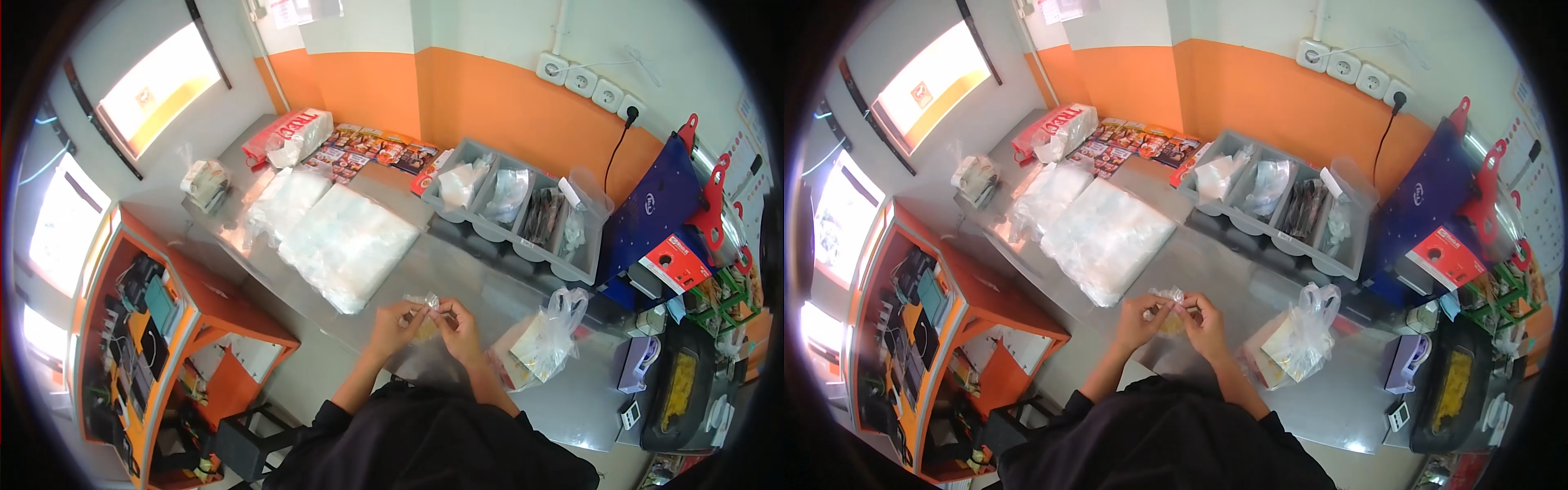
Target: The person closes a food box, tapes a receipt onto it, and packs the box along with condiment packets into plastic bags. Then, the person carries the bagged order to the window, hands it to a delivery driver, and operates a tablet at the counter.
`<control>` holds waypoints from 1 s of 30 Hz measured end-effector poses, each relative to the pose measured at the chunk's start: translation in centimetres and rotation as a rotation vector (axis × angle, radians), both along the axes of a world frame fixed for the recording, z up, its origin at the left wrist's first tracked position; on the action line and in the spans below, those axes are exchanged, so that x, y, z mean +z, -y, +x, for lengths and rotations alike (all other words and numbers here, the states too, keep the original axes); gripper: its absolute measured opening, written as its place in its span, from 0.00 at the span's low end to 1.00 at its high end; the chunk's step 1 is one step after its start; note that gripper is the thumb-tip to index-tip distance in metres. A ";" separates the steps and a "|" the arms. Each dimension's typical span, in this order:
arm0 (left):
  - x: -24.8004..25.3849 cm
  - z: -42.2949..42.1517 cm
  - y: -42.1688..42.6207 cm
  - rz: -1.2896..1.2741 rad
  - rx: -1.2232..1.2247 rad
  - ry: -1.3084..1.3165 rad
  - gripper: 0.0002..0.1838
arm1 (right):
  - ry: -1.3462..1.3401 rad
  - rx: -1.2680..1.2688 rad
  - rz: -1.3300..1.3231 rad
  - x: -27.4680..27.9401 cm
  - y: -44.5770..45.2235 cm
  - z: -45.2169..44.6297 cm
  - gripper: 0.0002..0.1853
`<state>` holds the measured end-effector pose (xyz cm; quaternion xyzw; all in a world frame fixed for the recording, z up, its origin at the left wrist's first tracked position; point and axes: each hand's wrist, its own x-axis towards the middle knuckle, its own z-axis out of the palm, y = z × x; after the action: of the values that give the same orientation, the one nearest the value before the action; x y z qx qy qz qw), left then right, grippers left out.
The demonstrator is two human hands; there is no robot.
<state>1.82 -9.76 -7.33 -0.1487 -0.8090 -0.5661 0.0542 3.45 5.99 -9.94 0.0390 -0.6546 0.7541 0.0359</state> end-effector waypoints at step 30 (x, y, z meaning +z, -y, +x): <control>0.9 -0.2 0.5 0.109 -0.173 0.039 0.06 | 0.007 0.086 -0.253 1.4 -1.0 -0.1 0.05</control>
<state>1.62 -10.28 -6.45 -0.2038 -0.7619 -0.6148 -0.0028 3.36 6.95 -8.53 0.0598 -0.5521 0.8316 0.0058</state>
